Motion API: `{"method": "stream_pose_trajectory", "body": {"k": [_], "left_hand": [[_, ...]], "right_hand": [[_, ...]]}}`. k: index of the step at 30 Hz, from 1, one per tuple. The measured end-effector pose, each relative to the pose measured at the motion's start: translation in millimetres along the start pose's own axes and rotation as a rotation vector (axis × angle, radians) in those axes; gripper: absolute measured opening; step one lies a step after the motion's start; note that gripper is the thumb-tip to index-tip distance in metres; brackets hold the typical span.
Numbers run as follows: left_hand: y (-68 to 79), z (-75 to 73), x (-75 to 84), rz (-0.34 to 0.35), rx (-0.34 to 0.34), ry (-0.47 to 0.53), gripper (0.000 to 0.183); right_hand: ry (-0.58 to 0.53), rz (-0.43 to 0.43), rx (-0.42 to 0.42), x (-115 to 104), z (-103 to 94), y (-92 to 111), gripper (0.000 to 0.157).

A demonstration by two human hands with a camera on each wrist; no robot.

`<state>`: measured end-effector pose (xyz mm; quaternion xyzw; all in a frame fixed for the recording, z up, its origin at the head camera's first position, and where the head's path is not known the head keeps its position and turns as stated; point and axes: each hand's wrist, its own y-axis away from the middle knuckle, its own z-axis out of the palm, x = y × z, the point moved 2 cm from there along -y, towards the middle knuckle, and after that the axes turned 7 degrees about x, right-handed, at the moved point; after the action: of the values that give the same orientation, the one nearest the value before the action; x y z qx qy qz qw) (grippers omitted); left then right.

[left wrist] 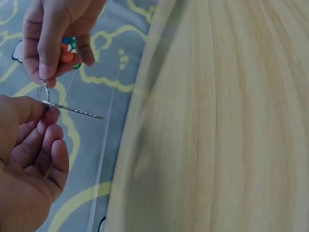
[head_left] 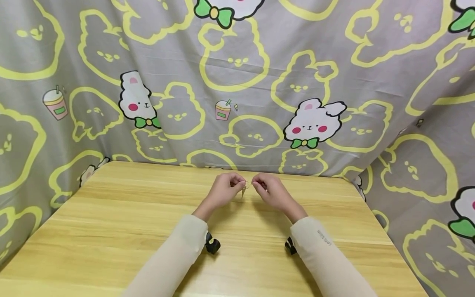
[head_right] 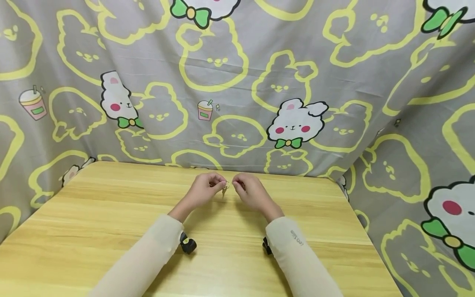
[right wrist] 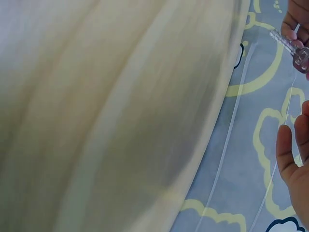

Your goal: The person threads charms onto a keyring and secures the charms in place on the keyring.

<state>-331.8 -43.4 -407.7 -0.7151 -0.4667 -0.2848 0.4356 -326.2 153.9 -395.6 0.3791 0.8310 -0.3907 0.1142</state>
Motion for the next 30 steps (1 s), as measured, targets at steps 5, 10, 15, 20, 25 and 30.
{"method": "stream_pose_trajectory", "body": {"k": [5,10,15,20,25,30], "left_hand": [[3.2,-1.0,-0.6,-0.017,0.024,0.021,0.011],[5.1,-3.9,-0.7,-0.042,0.055,0.032,0.012],[4.9,-3.7,2.7,-0.046,0.061,0.053,0.012],[6.7,-1.3,3.9,-0.056,0.056,0.068,0.011],[7.5,-1.6,5.9,-0.044,0.068,0.066,0.011],[6.8,-3.7,8.0,-0.041,0.07,0.07,0.014]], "right_hand": [[-0.02,0.0,0.05,-1.2,4.8,2.4,0.013],[-0.016,0.037,0.086,-2.0,5.7,3.4,0.012],[-0.028,0.071,0.101,-4.4,2.8,4.5,0.013],[-0.045,0.087,0.111,-6.8,2.1,6.6,0.014],[-0.054,0.094,0.114,-8.3,1.1,6.4,0.016],[-0.053,0.075,0.107,-8.4,1.1,4.8,0.015]]}}
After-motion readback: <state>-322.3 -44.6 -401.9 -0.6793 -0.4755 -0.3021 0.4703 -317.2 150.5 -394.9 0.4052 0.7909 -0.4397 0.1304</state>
